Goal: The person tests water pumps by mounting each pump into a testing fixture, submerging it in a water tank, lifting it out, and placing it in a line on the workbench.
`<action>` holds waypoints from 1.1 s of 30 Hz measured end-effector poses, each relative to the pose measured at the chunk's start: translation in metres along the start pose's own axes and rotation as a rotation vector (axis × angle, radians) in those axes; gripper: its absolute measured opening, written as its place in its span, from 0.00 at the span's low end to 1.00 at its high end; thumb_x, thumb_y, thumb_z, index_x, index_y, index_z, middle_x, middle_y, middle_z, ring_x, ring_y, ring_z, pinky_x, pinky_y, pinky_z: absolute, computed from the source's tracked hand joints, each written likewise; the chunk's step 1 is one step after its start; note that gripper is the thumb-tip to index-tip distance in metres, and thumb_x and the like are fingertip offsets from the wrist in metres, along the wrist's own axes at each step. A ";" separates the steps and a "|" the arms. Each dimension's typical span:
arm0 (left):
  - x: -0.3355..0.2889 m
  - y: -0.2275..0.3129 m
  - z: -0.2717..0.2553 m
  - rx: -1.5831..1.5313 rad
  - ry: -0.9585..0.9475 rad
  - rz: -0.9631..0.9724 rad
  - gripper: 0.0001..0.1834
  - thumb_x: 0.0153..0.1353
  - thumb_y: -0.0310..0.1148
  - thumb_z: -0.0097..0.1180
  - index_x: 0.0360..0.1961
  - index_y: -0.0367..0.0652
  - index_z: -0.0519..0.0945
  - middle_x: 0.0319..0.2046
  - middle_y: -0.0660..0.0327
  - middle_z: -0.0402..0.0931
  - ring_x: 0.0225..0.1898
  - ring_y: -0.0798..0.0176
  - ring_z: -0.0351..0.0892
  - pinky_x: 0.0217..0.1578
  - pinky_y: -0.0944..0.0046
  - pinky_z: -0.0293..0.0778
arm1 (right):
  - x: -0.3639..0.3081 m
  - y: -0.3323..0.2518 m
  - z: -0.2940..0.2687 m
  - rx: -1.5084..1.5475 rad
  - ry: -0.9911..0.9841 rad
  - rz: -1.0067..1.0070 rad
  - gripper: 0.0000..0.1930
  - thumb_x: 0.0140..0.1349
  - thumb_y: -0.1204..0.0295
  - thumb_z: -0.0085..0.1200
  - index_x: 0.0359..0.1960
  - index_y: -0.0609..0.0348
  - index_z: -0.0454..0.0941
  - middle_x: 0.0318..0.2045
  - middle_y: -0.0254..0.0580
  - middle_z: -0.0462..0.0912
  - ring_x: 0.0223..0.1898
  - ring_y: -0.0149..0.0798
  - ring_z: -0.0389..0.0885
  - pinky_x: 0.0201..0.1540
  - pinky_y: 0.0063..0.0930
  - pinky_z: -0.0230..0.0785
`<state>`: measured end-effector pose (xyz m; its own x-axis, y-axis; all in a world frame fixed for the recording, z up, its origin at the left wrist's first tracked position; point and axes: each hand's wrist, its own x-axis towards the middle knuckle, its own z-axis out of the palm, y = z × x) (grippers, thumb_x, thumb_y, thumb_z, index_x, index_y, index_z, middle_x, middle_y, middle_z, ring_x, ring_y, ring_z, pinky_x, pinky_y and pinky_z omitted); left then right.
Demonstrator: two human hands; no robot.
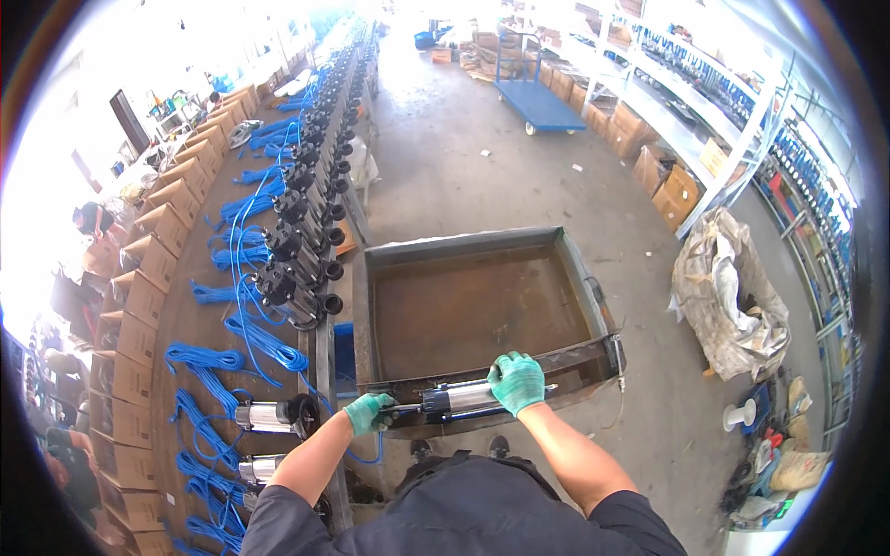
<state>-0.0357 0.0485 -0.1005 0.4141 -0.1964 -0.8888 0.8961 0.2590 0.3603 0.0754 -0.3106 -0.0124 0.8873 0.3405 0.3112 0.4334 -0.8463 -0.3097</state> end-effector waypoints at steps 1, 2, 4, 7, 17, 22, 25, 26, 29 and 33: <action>-0.005 -0.003 0.008 0.024 0.007 0.132 0.13 0.71 0.43 0.57 0.39 0.46 0.83 0.29 0.60 0.83 0.24 0.62 0.80 0.24 0.60 0.73 | 0.000 0.001 0.000 -0.004 -0.007 0.008 0.08 0.58 0.64 0.58 0.29 0.53 0.83 0.32 0.44 0.85 0.38 0.50 0.83 0.43 0.46 0.76; -0.008 -0.004 0.014 0.049 0.014 0.264 0.10 0.71 0.38 0.56 0.39 0.44 0.84 0.30 0.59 0.84 0.23 0.62 0.79 0.23 0.60 0.72 | -0.001 0.002 0.000 -0.008 -0.015 0.017 0.08 0.58 0.63 0.58 0.29 0.53 0.83 0.32 0.43 0.85 0.38 0.50 0.83 0.43 0.46 0.76; -0.008 -0.004 0.013 0.053 0.035 0.244 0.10 0.72 0.37 0.55 0.41 0.43 0.84 0.31 0.59 0.84 0.24 0.62 0.80 0.24 0.60 0.73 | 0.001 0.002 -0.001 0.005 -0.011 0.021 0.08 0.57 0.64 0.59 0.29 0.53 0.83 0.32 0.44 0.85 0.37 0.51 0.83 0.43 0.47 0.76; -0.010 -0.002 0.012 0.079 0.049 0.247 0.10 0.72 0.35 0.55 0.45 0.42 0.84 0.32 0.59 0.84 0.27 0.62 0.82 0.26 0.60 0.75 | 0.003 0.000 -0.002 0.017 -0.011 0.013 0.08 0.57 0.64 0.60 0.28 0.53 0.83 0.32 0.45 0.84 0.37 0.53 0.82 0.42 0.48 0.76; -0.012 -0.006 0.005 0.171 0.080 0.344 0.11 0.73 0.37 0.57 0.51 0.46 0.82 0.34 0.62 0.84 0.30 0.63 0.83 0.30 0.59 0.80 | 0.003 -0.001 -0.003 0.011 -0.126 0.035 0.11 0.61 0.60 0.57 0.34 0.54 0.83 0.37 0.44 0.85 0.42 0.50 0.84 0.46 0.48 0.75; -0.007 -0.012 0.001 -0.058 0.163 0.339 0.17 0.72 0.43 0.60 0.56 0.46 0.80 0.36 0.62 0.83 0.28 0.61 0.83 0.29 0.58 0.81 | 0.002 0.002 -0.007 0.163 -0.121 0.041 0.12 0.62 0.60 0.59 0.34 0.54 0.84 0.38 0.45 0.86 0.43 0.50 0.84 0.47 0.48 0.76; -0.013 -0.025 0.001 -0.072 0.401 0.469 0.18 0.73 0.44 0.58 0.57 0.46 0.80 0.37 0.61 0.83 0.28 0.61 0.82 0.29 0.59 0.81 | -0.007 0.033 -0.007 0.535 -0.043 0.084 0.11 0.63 0.62 0.61 0.36 0.57 0.85 0.40 0.48 0.86 0.46 0.54 0.83 0.53 0.49 0.75; -0.015 -0.033 -0.002 -0.082 0.449 0.540 0.17 0.74 0.43 0.57 0.55 0.46 0.80 0.36 0.62 0.83 0.27 0.63 0.82 0.28 0.60 0.81 | -0.012 0.054 -0.010 0.571 0.089 0.168 0.11 0.63 0.63 0.61 0.38 0.57 0.85 0.41 0.50 0.86 0.47 0.56 0.83 0.55 0.50 0.74; -0.049 -0.069 0.004 -0.058 0.587 0.636 0.14 0.73 0.41 0.58 0.53 0.46 0.80 0.34 0.63 0.83 0.27 0.65 0.81 0.27 0.62 0.80 | -0.044 0.135 -0.023 0.278 0.376 0.392 0.14 0.63 0.65 0.59 0.45 0.60 0.83 0.45 0.56 0.84 0.49 0.58 0.81 0.57 0.49 0.72; -0.062 -0.110 0.023 -0.153 0.659 0.537 0.11 0.73 0.38 0.57 0.51 0.46 0.80 0.33 0.64 0.83 0.27 0.67 0.81 0.25 0.63 0.79 | -0.134 0.278 0.004 0.013 0.449 0.821 0.20 0.60 0.71 0.59 0.52 0.66 0.75 0.43 0.61 0.79 0.48 0.62 0.78 0.57 0.52 0.70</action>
<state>-0.1562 0.0103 -0.0789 0.5559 0.5657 -0.6091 0.5549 0.2929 0.7786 0.0777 -0.5895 -0.1441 0.7731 -0.5546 0.3079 -0.2980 -0.7461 -0.5954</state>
